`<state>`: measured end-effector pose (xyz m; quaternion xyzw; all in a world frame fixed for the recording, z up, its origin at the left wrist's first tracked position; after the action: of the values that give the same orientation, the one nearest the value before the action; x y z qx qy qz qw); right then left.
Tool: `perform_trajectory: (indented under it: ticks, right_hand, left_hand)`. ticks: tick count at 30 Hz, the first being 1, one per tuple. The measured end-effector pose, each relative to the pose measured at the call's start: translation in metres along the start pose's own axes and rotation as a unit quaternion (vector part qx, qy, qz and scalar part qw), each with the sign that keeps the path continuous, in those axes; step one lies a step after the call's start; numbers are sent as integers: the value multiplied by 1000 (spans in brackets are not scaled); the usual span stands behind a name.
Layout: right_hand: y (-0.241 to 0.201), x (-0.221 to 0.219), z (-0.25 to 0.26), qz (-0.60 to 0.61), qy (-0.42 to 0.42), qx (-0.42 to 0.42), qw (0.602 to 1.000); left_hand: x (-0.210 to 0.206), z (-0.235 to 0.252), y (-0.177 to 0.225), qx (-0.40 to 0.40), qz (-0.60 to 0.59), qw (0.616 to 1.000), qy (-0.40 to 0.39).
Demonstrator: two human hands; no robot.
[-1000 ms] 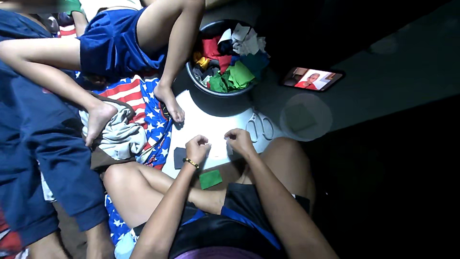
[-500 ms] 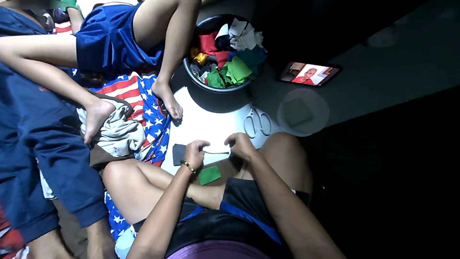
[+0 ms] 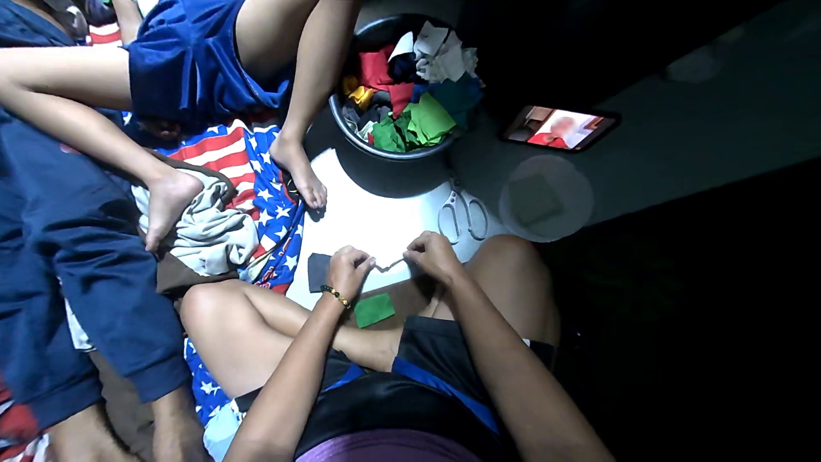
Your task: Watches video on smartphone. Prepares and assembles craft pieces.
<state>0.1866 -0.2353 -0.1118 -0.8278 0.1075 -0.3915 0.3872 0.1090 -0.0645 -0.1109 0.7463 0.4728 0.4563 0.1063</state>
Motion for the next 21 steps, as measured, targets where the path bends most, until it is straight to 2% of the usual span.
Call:
perform_trajectory:
  ticks: [6, 12, 21]
  right_hand:
    - [3, -1, 3, -25, -7, -23, 999]
    - [2, 0, 2, -36, -2, -27, 999]
    - [2, 0, 2, -28, 6, -34, 999]
  left_hand:
    - [6, -1, -3, 79, 11, 997, 17]
    - [7, -2, -6, 102, -2, 994, 38]
    - [6, 3, -3, 115, 23, 993, 17]
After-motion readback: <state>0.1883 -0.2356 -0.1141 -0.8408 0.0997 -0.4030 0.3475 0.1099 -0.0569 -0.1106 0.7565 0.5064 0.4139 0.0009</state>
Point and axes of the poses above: each hand's wrist, its own z-axis towards the middle knuckle, its own x-axis out of the back of the hand, y = z × x, the point moved 8 cm from there along z, towards the middle knuckle, and after that the axes turned 14 degrees about x, right-handed, at the moved point
